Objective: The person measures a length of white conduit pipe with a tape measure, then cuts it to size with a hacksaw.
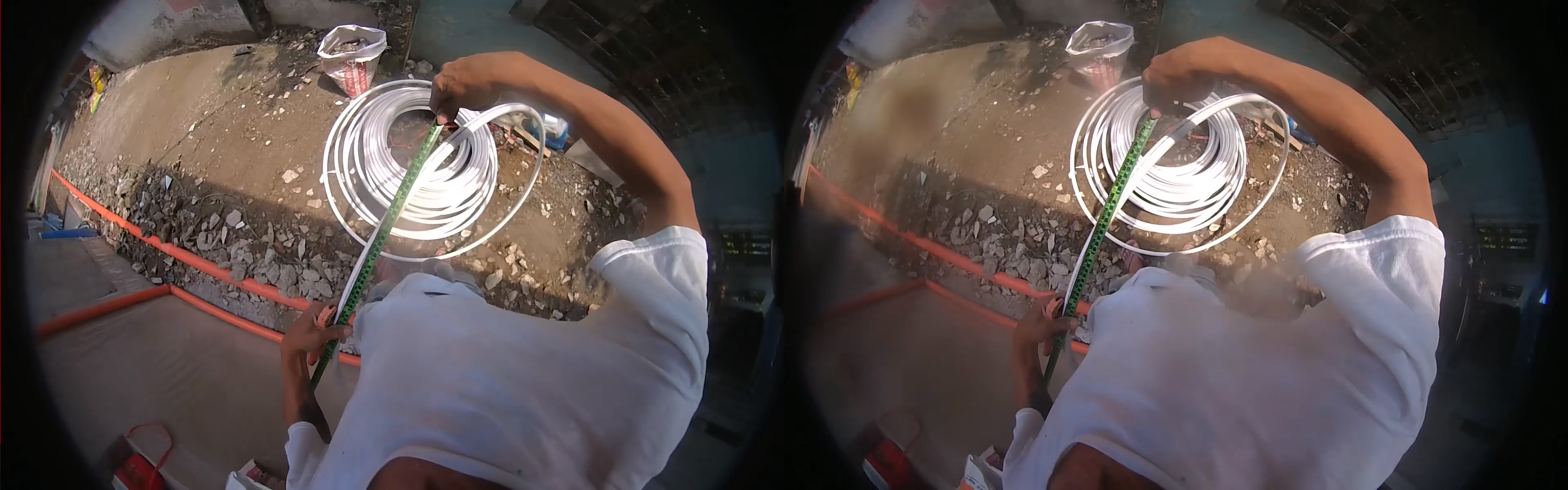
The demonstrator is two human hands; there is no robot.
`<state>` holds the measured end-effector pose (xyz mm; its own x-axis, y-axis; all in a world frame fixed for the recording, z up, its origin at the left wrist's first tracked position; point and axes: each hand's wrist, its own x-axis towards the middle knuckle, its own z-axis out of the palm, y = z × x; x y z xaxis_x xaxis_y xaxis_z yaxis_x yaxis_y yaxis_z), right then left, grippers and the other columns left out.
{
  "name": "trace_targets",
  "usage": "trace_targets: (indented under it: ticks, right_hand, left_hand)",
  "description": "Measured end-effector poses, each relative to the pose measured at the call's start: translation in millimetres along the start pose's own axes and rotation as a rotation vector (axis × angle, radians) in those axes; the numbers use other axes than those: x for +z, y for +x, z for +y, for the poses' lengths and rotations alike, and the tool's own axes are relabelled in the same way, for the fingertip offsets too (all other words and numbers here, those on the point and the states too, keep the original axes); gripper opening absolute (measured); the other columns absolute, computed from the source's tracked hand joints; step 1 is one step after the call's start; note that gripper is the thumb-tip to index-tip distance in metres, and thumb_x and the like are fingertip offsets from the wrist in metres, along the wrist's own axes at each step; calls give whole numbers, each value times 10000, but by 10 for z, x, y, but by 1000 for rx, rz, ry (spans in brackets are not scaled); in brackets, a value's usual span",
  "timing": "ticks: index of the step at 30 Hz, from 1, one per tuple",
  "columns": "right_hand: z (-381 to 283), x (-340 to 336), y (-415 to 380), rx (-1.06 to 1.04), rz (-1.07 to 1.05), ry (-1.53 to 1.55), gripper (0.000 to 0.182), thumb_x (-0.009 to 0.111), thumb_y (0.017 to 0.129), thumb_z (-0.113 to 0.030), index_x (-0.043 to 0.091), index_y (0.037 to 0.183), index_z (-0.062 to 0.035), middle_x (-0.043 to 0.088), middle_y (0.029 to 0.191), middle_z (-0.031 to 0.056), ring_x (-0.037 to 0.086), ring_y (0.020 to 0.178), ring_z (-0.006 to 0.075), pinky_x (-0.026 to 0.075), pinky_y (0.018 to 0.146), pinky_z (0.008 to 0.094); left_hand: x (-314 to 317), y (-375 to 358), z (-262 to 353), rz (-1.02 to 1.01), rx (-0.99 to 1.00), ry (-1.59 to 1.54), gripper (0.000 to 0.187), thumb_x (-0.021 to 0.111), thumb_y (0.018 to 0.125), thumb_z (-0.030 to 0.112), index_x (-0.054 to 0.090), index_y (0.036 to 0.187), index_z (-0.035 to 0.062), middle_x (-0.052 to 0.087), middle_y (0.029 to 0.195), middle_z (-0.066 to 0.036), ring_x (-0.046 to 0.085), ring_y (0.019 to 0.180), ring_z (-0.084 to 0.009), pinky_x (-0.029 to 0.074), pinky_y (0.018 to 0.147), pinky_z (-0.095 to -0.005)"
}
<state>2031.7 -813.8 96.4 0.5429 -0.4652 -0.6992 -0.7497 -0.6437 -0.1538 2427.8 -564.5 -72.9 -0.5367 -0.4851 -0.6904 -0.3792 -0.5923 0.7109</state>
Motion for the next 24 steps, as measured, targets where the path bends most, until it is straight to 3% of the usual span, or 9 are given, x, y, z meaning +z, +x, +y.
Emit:
trace_targets:
  ticks: [1,4,6,13,16,17,20,21,24]
  right_hand:
    - [-73,-76,24,10,55,-14,309,565,932,-351,685,882,-70,637,748,131,602,760,311,447,729,425]
    - [-21,-296,228,-18,-135,-5,348,572,928,-374,663,862,-45,600,717,139,563,725,297,446,717,419]
    - [368,-155,638,-12,-320,20,369,577,933,-396,645,896,-36,591,726,100,532,710,255,445,703,408]
    - [453,240,677,82,-476,331,495,639,892,-480,653,1148,-56,651,992,46,537,920,178,448,847,361]
    - [457,274,569,135,-573,404,525,650,876,-510,659,1157,-67,649,990,33,537,905,174,450,841,359]
    - [445,241,538,117,-591,411,568,634,888,-495,623,1177,-6,635,1065,120,583,969,235,479,839,407]
    - [373,209,440,257,-586,426,596,659,861,-509,621,1182,-8,641,1069,114,589,988,231,479,851,404]
    - [400,272,479,322,-621,438,475,670,876,-469,667,1155,-85,636,941,-10,531,876,128,460,793,314]
    - [455,473,420,139,-596,544,470,667,892,-426,635,1217,-88,640,981,-10,536,913,125,456,815,319]
  left_hand:
    - [82,-58,109,31,-64,-4,413,780,745,47,614,1118,-12,638,869,-19,586,768,-121,479,692,-280]
    - [126,-90,1,21,-54,-37,440,783,742,53,616,1144,-4,642,908,-13,570,818,-120,471,723,-285]
    - [147,-136,105,20,-54,-42,443,785,736,49,619,1143,3,643,914,-12,571,822,-122,472,723,-285]
    - [141,-197,-67,38,-64,-8,462,792,710,16,622,1140,1,655,964,-26,597,871,-124,495,781,-279]
    - [118,-155,-129,23,-49,-118,482,800,697,7,624,1146,1,658,984,-28,598,887,-125,491,800,-282]
    - [87,-130,-102,-5,-35,-124,489,803,694,4,625,1149,2,658,987,-27,596,888,-124,487,799,-282]
    - [17,-107,-10,-30,-51,-18,512,813,684,-3,623,1160,3,656,999,-23,589,902,-124,478,802,-283]
    - [-15,-97,18,-20,-60,34,521,816,680,-5,621,1164,3,655,1003,-21,587,909,-125,475,805,-283]
    - [-90,-40,-270,7,24,-96,524,825,673,-9,622,1156,2,655,1008,-19,580,930,-128,471,819,-284]
